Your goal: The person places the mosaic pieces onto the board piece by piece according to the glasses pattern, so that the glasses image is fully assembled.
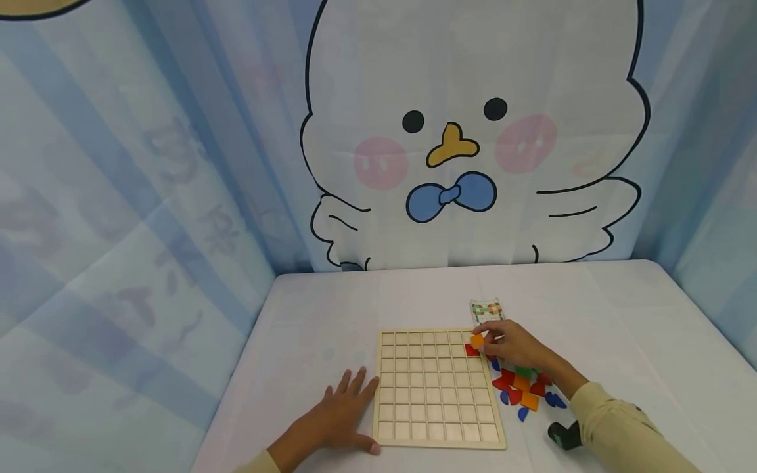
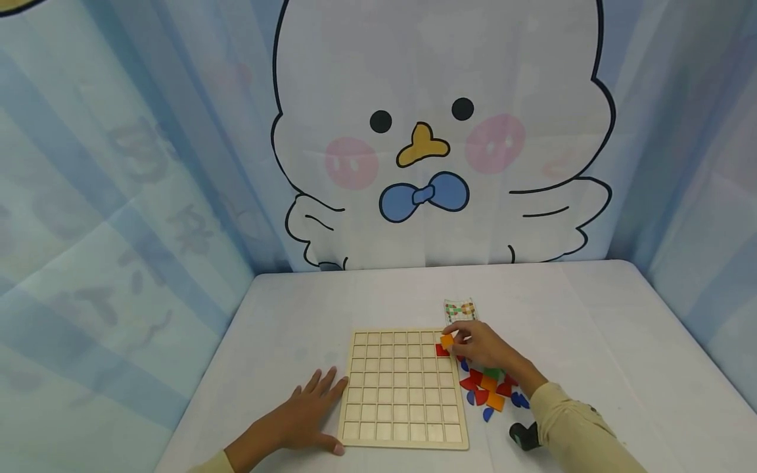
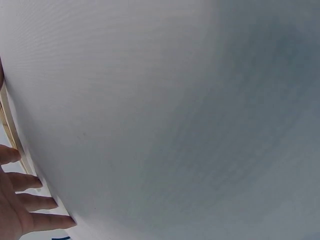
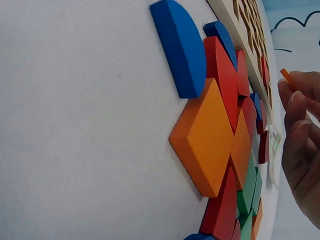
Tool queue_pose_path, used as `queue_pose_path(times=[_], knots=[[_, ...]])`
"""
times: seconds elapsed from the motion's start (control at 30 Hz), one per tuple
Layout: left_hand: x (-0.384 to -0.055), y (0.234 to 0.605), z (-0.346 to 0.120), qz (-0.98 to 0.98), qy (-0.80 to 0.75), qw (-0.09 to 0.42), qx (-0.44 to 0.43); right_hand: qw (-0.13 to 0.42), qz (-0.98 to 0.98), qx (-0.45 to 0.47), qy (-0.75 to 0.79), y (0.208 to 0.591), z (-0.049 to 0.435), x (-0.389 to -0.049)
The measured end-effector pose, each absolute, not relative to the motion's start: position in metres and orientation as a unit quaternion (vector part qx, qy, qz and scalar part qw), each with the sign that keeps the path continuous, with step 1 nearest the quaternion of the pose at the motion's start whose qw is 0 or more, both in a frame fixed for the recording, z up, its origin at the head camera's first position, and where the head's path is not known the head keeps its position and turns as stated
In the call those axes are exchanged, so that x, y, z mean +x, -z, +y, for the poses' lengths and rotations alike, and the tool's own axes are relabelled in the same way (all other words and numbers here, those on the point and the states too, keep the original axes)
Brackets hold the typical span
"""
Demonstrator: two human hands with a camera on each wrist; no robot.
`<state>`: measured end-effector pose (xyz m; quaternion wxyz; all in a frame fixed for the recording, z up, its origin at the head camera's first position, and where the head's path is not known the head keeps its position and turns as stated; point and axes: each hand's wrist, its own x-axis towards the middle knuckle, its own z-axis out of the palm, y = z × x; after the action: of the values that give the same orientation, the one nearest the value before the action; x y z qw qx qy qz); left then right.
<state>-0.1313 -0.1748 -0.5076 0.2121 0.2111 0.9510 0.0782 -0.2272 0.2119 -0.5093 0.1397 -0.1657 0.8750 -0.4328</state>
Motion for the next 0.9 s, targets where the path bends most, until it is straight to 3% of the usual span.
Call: queue_pose_path(times=[0.9], knots=[[-0.131, 0.508, -0.173, 0.952, -0.066, 0.21, 0.212, 0.12, 0.863, -0.202, 0.447, 0.516, 0.191, -0.224]])
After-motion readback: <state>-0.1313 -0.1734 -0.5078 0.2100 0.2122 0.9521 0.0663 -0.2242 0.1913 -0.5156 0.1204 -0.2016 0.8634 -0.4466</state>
